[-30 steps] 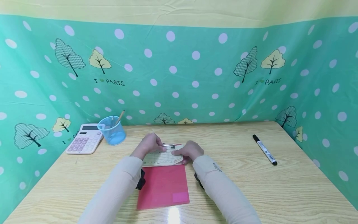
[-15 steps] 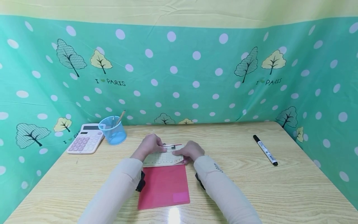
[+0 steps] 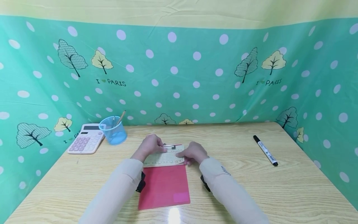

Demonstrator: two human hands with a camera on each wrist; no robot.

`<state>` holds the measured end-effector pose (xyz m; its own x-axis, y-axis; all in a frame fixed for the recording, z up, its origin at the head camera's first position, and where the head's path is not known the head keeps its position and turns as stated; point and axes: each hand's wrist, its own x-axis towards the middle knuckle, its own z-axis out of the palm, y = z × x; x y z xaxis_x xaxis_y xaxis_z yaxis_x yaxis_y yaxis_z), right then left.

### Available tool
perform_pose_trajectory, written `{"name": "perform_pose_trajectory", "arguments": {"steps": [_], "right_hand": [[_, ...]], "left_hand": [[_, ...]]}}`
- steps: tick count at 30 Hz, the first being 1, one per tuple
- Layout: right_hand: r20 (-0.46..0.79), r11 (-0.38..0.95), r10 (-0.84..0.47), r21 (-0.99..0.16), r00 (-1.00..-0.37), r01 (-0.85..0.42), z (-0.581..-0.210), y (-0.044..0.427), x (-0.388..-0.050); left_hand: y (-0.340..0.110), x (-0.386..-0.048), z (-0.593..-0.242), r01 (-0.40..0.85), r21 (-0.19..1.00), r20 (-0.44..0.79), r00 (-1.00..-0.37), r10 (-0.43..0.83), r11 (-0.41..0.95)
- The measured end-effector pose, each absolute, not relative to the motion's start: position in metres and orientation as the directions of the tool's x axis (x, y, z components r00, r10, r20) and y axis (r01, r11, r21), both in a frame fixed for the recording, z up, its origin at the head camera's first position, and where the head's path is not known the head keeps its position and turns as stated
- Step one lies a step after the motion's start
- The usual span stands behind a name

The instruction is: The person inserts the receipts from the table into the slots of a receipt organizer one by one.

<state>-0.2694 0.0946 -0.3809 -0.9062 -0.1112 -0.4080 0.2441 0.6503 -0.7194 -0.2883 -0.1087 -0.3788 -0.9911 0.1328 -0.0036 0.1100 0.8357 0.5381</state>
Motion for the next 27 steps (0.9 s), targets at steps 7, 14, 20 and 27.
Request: {"name": "perform_pose_trajectory", "arguments": {"steps": [7, 14, 20, 27], "right_hand": [[-0.289, 0.832, -0.091, -0.549, -0.953, 0.087, -0.376, 0.1, -0.265], [-0.061, 0.818, -0.238, -0.551, -0.969, -0.166, -0.377, 0.09, -0.258], [-0.018, 0.786, -0.367, -0.54, -0.93, -0.3, -0.386, 0.081, -0.258], [-0.005, 0.794, -0.373, -0.519, -0.928, -0.317, -0.389, 0.077, -0.257]], "left_hand": [[-0.108, -0.289, -0.38, 0.113, 0.523, 0.0, -0.991, 0.132, 0.845], [-0.108, -0.287, -0.381, 0.111, 0.511, -0.002, -0.992, 0.13, 0.853], [-0.106, -0.286, -0.379, 0.116, 0.513, -0.007, -0.99, 0.14, 0.851], [-0.109, -0.285, -0.378, 0.105, 0.479, 0.001, -0.993, 0.119, 0.871]]}}
